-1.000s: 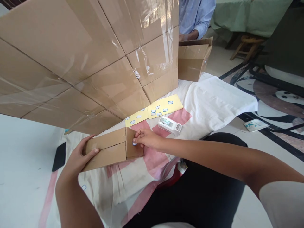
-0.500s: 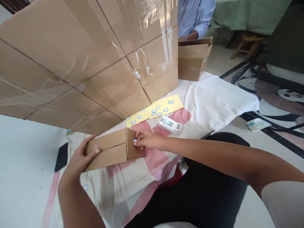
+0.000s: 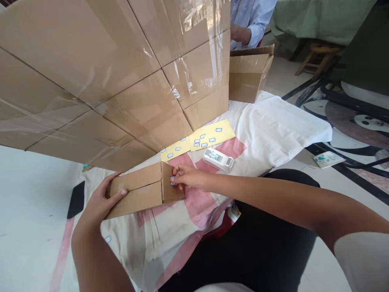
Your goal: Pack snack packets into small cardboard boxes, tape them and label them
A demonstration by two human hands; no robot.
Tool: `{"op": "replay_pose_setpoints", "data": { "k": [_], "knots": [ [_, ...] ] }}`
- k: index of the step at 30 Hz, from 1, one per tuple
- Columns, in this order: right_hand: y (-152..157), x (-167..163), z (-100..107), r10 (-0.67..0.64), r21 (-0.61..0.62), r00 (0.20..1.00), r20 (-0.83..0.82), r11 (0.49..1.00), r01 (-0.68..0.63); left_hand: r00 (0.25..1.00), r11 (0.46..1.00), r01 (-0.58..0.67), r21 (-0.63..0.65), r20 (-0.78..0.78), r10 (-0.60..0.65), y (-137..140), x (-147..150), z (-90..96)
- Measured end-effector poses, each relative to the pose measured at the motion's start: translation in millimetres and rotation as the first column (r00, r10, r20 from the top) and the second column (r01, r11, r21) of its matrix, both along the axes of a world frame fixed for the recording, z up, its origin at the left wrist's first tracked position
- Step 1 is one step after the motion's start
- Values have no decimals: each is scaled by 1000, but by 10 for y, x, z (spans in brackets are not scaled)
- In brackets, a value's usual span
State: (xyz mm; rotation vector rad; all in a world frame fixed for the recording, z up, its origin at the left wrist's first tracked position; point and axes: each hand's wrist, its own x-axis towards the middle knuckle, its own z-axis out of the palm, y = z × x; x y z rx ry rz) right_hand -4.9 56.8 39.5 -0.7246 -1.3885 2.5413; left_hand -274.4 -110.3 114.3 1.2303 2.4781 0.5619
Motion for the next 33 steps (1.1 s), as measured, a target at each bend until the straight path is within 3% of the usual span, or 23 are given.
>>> {"op": "replay_pose_setpoints", "data": {
  "k": [5,11,21,33],
  "knots": [
    [18,-37,52,-38,-5,997,71,999,38,1000,1000,3,3,6,-3,14,20,4],
    [80,-1,63,73,85,997,19,994,-74,1000,1000,4,-1,-8,-4,-11,8,-2],
    [85,4,85,74,110,996,42,991,-78,1000,999,-9,-33,-24,9,24,72,51],
    [109,41,21,92,132,993,-67,988,-82,999,1000,-9,-15,-41,8,17,51,38]
  ]
}}
